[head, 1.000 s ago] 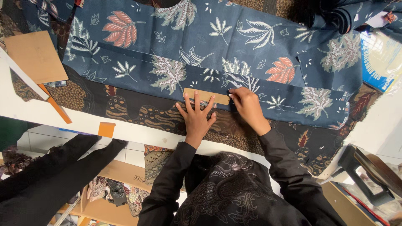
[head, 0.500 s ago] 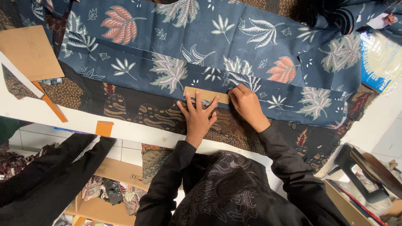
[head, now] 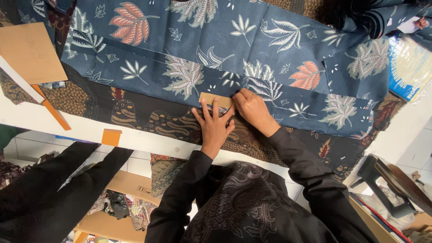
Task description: The person unfolds a patterned fabric on a worktable, aligns it, and uses a cardboard template to mark or measure a section. They then use an iron to press the fabric along the marked area, smoothing it out. The person repeats the ironing process on different sections of the fabric.
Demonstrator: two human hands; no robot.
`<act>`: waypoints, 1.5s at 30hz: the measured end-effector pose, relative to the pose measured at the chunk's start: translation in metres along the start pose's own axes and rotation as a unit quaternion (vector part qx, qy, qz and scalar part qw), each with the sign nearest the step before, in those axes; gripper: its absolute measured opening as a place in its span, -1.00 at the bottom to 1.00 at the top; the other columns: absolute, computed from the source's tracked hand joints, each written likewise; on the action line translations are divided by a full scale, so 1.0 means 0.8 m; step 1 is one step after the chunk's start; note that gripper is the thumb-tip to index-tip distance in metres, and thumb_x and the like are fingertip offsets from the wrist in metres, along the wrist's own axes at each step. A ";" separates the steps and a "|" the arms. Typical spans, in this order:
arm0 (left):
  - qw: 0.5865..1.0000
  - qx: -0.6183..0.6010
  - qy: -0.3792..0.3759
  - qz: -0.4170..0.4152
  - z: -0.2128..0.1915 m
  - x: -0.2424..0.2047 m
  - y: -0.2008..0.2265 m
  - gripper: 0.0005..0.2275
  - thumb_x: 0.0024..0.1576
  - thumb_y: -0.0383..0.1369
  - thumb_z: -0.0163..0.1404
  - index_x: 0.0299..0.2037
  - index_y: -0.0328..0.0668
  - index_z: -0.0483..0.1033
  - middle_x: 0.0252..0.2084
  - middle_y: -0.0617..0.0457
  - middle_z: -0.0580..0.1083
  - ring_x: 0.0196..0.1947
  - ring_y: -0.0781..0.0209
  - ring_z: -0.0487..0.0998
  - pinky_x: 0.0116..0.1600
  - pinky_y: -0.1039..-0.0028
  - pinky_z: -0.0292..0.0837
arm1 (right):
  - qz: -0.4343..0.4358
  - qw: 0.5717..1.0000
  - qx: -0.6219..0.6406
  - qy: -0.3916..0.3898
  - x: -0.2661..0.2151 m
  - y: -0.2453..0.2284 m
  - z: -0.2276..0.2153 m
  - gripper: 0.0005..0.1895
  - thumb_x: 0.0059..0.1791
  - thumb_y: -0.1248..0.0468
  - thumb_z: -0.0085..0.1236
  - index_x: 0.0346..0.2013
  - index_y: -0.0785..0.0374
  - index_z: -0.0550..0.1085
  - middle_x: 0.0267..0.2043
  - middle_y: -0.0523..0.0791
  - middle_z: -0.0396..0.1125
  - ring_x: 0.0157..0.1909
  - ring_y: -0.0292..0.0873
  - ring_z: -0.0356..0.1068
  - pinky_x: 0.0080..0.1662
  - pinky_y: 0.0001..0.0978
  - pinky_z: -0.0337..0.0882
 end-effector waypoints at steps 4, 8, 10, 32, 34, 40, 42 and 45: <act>1.000 -0.020 0.003 -0.003 0.005 -0.001 -0.002 -0.67 0.18 -0.05 0.06 0.16 0.37 0.55 0.42 -0.16 0.10 0.49 -0.52 -0.10 0.37 -0.63 -0.26 | -0.005 1.000 0.000 -0.010 0.014 -0.005 0.016 -0.81 -0.15 0.44 0.19 -0.25 0.37 0.46 -0.29 0.00 0.30 -0.27 0.09 0.44 -0.28 -0.14 0.43; 0.999 -0.015 -0.028 -0.004 0.014 -0.002 -0.004 -0.76 0.15 -0.05 0.09 -0.02 0.26 0.60 0.41 -0.18 0.16 0.49 -0.53 -0.12 0.34 -0.65 -0.27 | -0.026 1.000 -0.004 -0.008 0.030 -0.016 0.028 -0.84 -0.14 0.41 0.20 -0.30 0.35 0.44 -0.33 -0.01 0.28 -0.30 0.08 0.42 -0.26 -0.15 0.45; 1.000 -0.023 -0.003 0.003 0.010 -0.002 -0.003 -0.75 0.14 -0.06 0.09 -0.02 0.24 0.61 0.41 -0.19 0.18 0.48 -0.53 -0.13 0.33 -0.66 -0.28 | -0.029 0.999 0.009 -0.019 0.038 -0.020 0.034 -0.86 -0.10 0.39 0.22 -0.32 0.37 0.44 -0.34 0.00 0.27 -0.33 0.07 0.41 -0.30 -0.15 0.43; 0.994 -0.100 0.000 -0.052 -0.021 0.012 0.001 -0.41 0.15 -0.09 0.10 0.32 -0.21 0.25 0.41 -0.25 0.21 0.50 -0.36 -0.01 0.38 -0.58 -0.32 | 0.035 0.937 0.328 0.112 0.027 -0.070 -0.008 -0.86 0.00 0.43 0.08 -0.15 0.33 0.48 -0.21 0.00 0.32 -0.23 -0.04 0.40 -0.21 -0.36 0.41; 0.998 -0.017 -0.054 -0.018 -0.008 0.004 0.004 -0.55 0.07 -0.07 0.13 0.16 0.10 0.40 0.39 -0.17 0.23 0.50 -0.46 -0.06 0.37 -0.58 -0.33 | 0.153 0.831 0.529 0.076 -0.026 -0.017 0.021 -0.94 0.07 0.40 -0.07 -0.18 0.31 0.38 -0.24 -0.09 0.33 -0.24 -0.21 0.39 -0.15 -0.43 0.42; 1.000 -0.022 -0.011 -0.008 -0.015 -0.012 0.009 -0.52 0.21 -0.13 0.04 0.38 0.45 0.34 0.39 -0.26 0.18 0.49 -0.52 -0.09 0.33 -0.58 -0.32 | 0.280 0.623 0.711 0.166 -0.171 0.078 0.046 -0.92 0.13 0.33 -0.05 -0.17 0.29 0.39 -0.34 -0.16 0.33 -0.42 -0.36 0.25 -0.38 -0.53 0.20; 1.000 -0.011 -0.010 -0.009 -0.017 -0.015 0.008 -0.54 0.22 -0.12 0.02 0.37 0.46 0.34 0.39 -0.22 0.19 0.50 -0.46 -0.08 0.33 -0.58 -0.34 | 0.336 0.767 0.529 0.138 -0.187 0.082 0.033 -0.91 0.16 0.33 -0.01 -0.13 0.30 0.43 -0.32 -0.14 0.26 -0.33 -0.31 0.20 -0.29 -0.44 0.19; 1.000 -0.013 -0.006 -0.008 -0.022 -0.017 0.003 -0.55 0.24 -0.07 -0.01 0.38 0.42 0.33 0.40 -0.20 0.19 0.50 -0.38 -0.05 0.32 -0.60 -0.38 | 0.273 0.940 0.180 0.100 -0.158 0.039 -0.010 -0.83 0.09 0.33 0.09 -0.03 0.22 0.49 -0.34 -0.10 0.24 -0.31 -0.13 0.27 -0.28 -0.29 0.26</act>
Point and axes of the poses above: each hand's wrist, its own x-axis towards the middle knuckle, its own z-axis out of the palm, y = z × x, the point moved 9 cm from there along x, towards the middle knuckle
